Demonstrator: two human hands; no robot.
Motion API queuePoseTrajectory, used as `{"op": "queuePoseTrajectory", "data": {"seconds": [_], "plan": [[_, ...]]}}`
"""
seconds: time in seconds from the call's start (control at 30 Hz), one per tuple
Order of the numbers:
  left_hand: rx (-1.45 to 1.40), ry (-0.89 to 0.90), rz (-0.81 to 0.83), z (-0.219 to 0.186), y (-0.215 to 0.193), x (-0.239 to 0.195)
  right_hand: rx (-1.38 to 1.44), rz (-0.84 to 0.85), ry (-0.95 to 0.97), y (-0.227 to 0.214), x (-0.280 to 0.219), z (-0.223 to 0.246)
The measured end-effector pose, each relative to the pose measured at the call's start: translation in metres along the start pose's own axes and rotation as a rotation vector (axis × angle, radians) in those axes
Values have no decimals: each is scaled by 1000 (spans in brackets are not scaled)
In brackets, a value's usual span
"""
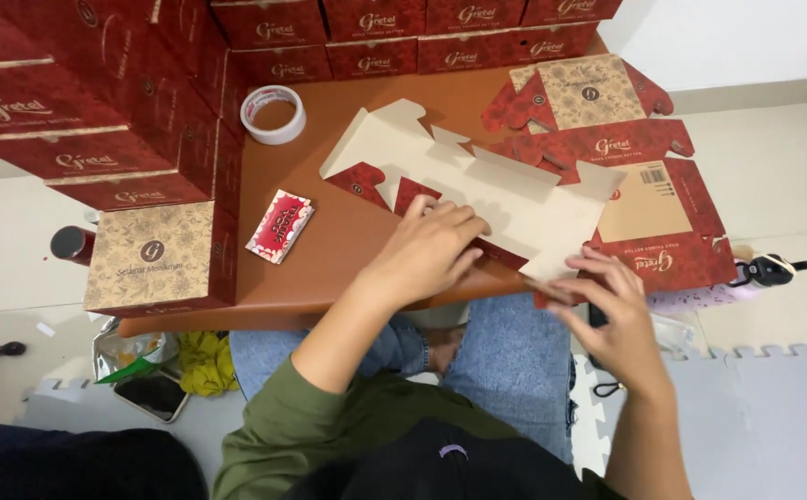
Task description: Assembling small cardboard boxes from flat templates by folding and tucking flaps.
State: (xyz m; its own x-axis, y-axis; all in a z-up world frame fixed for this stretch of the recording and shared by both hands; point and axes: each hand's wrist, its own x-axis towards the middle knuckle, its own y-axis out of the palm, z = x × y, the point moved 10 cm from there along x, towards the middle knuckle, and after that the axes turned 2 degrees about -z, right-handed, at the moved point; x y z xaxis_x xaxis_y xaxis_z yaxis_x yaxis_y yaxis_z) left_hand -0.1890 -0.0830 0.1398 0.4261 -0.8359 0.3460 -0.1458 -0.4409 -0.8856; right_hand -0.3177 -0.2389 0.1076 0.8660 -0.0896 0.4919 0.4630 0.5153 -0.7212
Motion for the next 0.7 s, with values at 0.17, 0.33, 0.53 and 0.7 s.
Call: {"op": "queuePoseTrajectory", "data": {"seconds": [0.17,0.33,0.53,0.7], "plan": [[-32,-43,-15,17,30,-4,-109,-131,-95,10,13,21],[-94,-85,-77,21,26,-9,-210,-270,-145,8,26,47],[-26,-57,-163,26,21,-7,-211,-230,-201,3,29,50],[-71,-39,-135,22,25,-5,-102,-247,-179,4,29,49]]}}
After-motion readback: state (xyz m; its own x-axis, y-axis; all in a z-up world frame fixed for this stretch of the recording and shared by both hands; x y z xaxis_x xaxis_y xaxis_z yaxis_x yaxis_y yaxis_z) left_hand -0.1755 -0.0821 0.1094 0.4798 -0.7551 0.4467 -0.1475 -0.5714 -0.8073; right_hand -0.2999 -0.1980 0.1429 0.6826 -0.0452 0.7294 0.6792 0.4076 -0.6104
